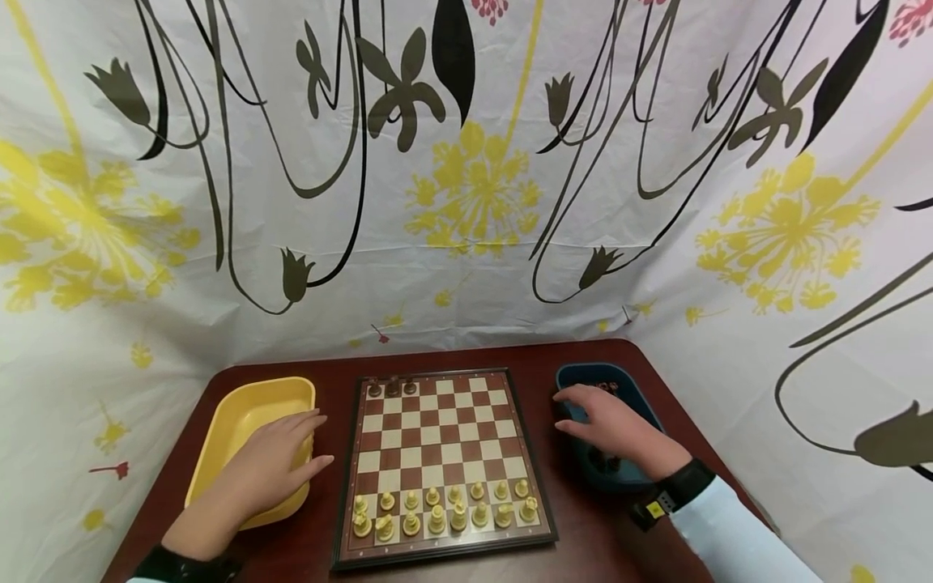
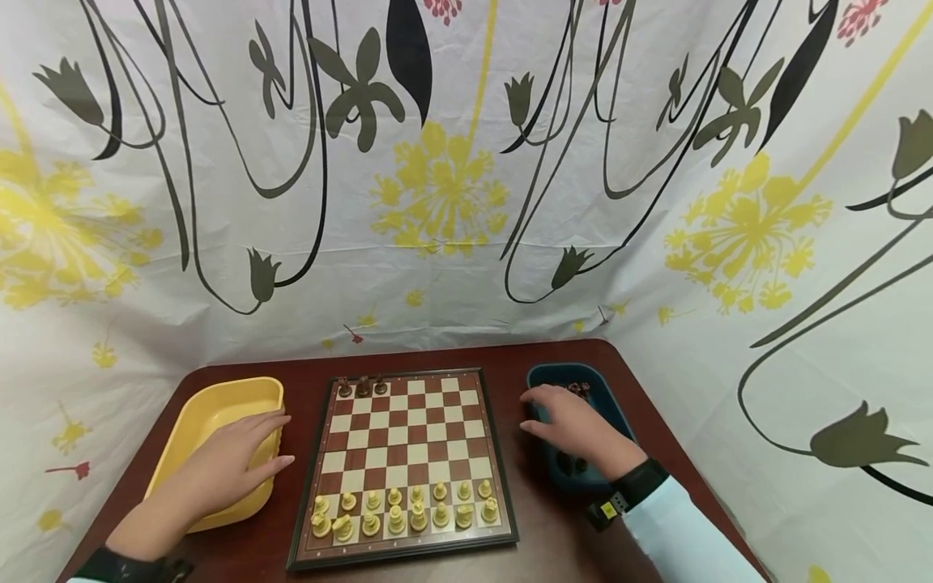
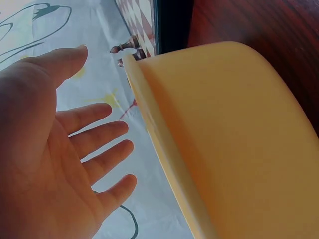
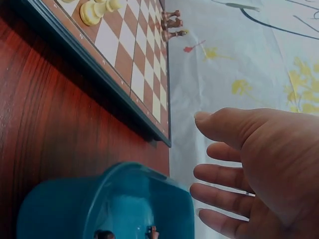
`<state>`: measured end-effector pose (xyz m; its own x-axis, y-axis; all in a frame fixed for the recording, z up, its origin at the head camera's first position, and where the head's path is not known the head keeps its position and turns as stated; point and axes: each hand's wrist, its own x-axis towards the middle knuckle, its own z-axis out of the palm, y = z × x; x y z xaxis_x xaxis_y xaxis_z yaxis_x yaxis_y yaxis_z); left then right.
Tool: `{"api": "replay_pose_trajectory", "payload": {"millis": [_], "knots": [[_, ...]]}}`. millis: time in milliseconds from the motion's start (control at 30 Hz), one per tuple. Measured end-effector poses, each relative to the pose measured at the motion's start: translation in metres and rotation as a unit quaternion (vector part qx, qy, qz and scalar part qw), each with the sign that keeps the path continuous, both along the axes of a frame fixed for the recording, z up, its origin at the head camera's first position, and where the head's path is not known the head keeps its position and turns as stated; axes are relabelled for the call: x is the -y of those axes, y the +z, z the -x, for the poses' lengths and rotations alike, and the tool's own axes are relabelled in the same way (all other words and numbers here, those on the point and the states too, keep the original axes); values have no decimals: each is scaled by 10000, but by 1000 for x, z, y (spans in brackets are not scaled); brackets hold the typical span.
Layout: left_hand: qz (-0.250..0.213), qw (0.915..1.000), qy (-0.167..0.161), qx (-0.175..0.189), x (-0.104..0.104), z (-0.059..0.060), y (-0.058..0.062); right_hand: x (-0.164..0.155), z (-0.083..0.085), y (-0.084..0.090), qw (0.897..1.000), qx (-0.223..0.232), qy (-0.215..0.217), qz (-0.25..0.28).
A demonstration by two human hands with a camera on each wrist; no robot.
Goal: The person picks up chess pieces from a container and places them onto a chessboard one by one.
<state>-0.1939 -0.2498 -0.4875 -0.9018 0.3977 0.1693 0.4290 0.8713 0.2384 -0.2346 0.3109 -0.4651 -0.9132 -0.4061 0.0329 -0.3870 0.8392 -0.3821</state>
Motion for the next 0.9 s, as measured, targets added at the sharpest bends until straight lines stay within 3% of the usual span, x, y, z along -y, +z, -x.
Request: {"api": "replay_pose_trajectory", "payload": {"millis": [200, 900], "knots": [[-66, 9999, -1, -148, 7, -3, -2, -13, 2, 0, 10000, 10, -30, -10], [-96, 9999, 28, -115, 7, -5, -7, -76, 8, -4, 9982, 156, -582, 50]]}}
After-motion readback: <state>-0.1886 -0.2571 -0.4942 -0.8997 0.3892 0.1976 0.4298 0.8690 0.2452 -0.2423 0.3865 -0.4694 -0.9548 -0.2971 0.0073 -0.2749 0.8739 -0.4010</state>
